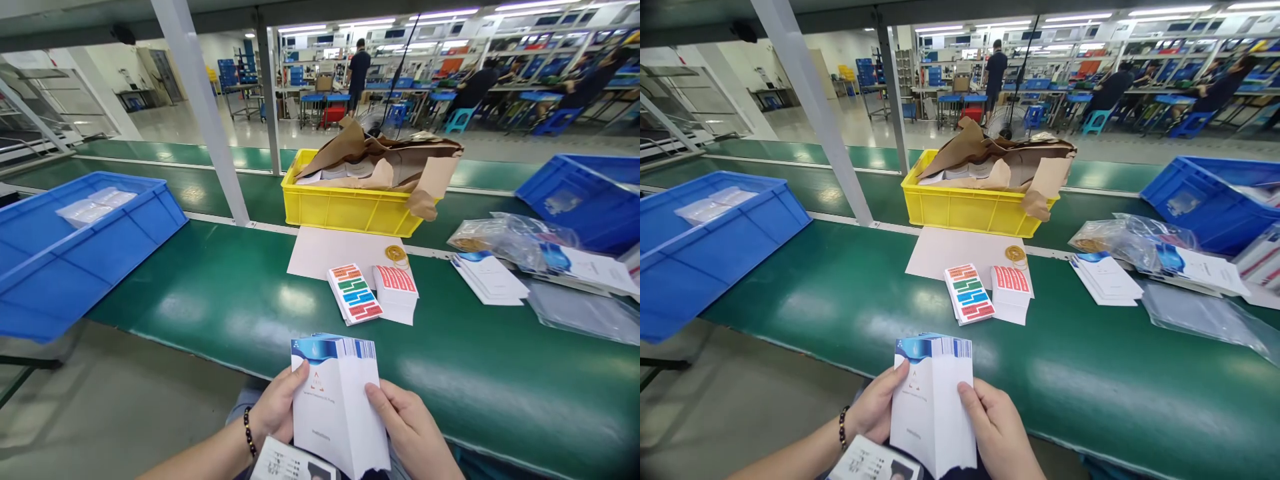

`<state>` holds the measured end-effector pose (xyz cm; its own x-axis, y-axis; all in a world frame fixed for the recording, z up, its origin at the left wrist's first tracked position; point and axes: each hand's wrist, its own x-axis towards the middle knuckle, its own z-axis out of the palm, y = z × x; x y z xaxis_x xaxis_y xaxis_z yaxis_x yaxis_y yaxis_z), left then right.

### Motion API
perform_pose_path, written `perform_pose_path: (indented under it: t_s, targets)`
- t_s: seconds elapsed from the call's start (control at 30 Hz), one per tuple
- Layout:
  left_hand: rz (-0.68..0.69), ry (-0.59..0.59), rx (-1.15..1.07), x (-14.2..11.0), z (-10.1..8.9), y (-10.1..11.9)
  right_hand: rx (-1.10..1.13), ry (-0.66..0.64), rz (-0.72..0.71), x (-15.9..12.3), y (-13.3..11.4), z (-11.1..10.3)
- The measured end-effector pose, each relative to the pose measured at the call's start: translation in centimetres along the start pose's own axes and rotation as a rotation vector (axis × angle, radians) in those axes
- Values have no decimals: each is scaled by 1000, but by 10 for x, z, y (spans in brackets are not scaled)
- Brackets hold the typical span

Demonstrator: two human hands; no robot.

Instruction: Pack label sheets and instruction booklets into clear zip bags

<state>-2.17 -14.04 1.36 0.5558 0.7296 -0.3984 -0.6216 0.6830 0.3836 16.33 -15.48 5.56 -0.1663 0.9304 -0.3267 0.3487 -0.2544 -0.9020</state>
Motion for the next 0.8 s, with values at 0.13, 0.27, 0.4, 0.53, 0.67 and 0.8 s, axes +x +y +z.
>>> perform_pose_path:
  t_s: [0.13, 0.27, 0.4, 0.53, 0.67, 0.8]
  targets:
    - [-34, -51, -20, 0, 0, 1, 10, 3, 33, -1, 5, 1]
    - [-85, -89, -69, 1, -4, 1, 36, 2, 17, -2, 7, 2]
    - [-144, -84, -127, 3, -10, -1, 19, -2, -10, -2, 6, 1]
    - [-143, -77, -142, 5, -12, -1, -4, -14, -31, 0, 3, 1]
    - [-144, -62, -122, 5, -12, -1, -37, 4, -78, 1, 2, 0]
    - [-157, -56, -106, 6, -14, 0, -76, -10, -29, 1, 4, -2]
